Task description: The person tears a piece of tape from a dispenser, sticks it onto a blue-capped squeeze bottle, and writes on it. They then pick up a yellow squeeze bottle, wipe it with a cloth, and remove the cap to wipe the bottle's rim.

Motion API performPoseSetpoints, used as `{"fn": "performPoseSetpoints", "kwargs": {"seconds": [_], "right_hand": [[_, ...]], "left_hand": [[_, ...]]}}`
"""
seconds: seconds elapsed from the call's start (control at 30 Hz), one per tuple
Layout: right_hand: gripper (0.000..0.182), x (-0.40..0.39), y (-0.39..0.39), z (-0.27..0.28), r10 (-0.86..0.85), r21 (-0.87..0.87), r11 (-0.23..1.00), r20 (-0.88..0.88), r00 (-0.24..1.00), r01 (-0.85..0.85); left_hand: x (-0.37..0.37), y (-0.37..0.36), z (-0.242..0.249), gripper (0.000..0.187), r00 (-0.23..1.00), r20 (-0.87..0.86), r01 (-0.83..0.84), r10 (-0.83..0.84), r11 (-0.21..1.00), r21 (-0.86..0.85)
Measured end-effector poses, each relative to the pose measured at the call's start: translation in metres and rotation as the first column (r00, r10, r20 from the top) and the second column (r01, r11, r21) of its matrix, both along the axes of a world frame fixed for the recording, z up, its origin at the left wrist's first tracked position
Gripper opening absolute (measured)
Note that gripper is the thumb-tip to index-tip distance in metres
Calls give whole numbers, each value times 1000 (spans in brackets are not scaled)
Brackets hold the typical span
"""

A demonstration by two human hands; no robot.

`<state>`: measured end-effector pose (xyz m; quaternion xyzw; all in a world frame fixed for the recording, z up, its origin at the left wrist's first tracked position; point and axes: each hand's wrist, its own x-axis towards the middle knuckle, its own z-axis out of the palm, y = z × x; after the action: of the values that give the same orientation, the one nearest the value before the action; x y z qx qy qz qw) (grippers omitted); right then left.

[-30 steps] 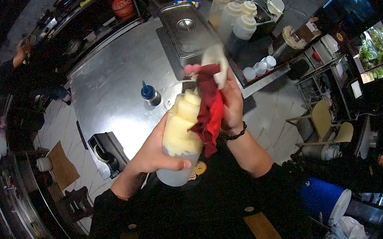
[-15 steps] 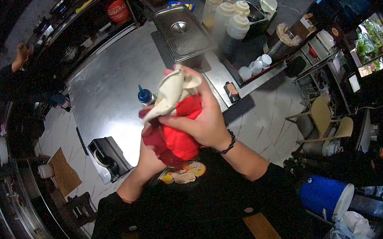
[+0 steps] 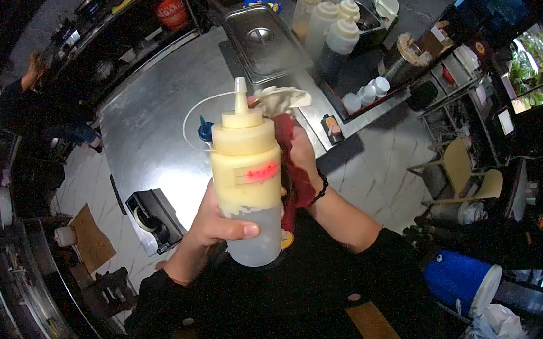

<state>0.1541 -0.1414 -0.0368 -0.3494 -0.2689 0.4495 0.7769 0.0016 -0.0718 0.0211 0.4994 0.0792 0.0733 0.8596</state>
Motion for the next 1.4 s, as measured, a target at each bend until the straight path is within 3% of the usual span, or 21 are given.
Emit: {"fn": "performPoseSetpoints", "kwargs": {"seconds": [0.07,0.1,0.13,0.17,0.23,0.33,0.4,0.47,0.6,0.7,0.8,0.83,0.9,0.93,1.0,1.07,1.13,1.23,1.3,1.33,1.4], "right_hand": [[48,1,-2,2,-87,90,991,-90,992,95],[48,-8,0,28,-184,12,982,-101,978,186],[51,5,2,29,348,498,854,-333,877,-150],[55,6,-2,33,158,313,949,-352,923,-43],[59,6,-2,52,148,304,949,-202,968,-82],[67,-2,4,47,60,82,992,327,943,-91],[80,-19,9,47,-58,-59,981,818,572,184],[79,-30,14,57,-86,-105,962,762,642,254],[57,-10,17,45,136,-139,986,365,921,-91],[47,-4,11,31,158,-81,986,223,962,-144],[45,-3,5,25,67,-109,993,141,988,-51],[46,-2,4,25,38,-136,990,109,993,-22],[48,-4,8,12,29,-104,993,-179,983,-48],[46,-11,6,9,-37,-50,998,-4,999,36],[44,-16,6,10,-57,-45,997,109,992,63],[42,-17,8,21,51,-155,987,-21,999,-53],[39,-13,2,-8,87,-105,989,-156,984,-104],[36,-19,3,-11,136,52,991,-385,913,-125],[37,-26,4,12,-201,-206,969,-353,914,134],[51,-13,0,-10,14,5,1000,-292,956,-13],[52,1,-7,-16,10,-92,995,-290,957,-39]], "left_hand": [[2,0,0,90,996,41,-79,81,995,-54],[1,0,1,90,991,57,-117,122,990,-81],[0,2,-8,86,981,98,-152,166,980,-132],[-1,3,-9,85,970,81,-225,231,971,-77],[-2,3,-8,83,931,58,-363,361,931,33],[8,0,-28,76,886,108,-462,452,832,308],[1,-3,-36,77,904,127,-418,408,781,465],[-9,-3,-44,81,936,130,-340,327,746,573],[1,-6,-30,84,895,44,-407,443,775,484],[9,-5,-21,93,896,132,-436,424,783,444],[8,7,-26,96,949,65,-306,307,860,408],[6,7,-25,98,957,55,-287,284,909,303],[5,9,-18,101,972,46,-232,229,969,85],[4,14,-27,105,989,58,-139,139,990,-2],[-1,17,-35,107,991,106,-58,79,981,-185],[-6,17,-36,113,992,126,30,7,956,-292],[-6,15,-42,108,978,210,54,8,957,-285],[-9,10,-48,94,965,171,-120,200,913,-391],[-10,9,-47,90,946,115,-218,302,860,-462],[-9,11,-44,89,943,108,-228,316,844,-486],[-5,15,-45,88,937,147,-239,316,890,-388]]}}
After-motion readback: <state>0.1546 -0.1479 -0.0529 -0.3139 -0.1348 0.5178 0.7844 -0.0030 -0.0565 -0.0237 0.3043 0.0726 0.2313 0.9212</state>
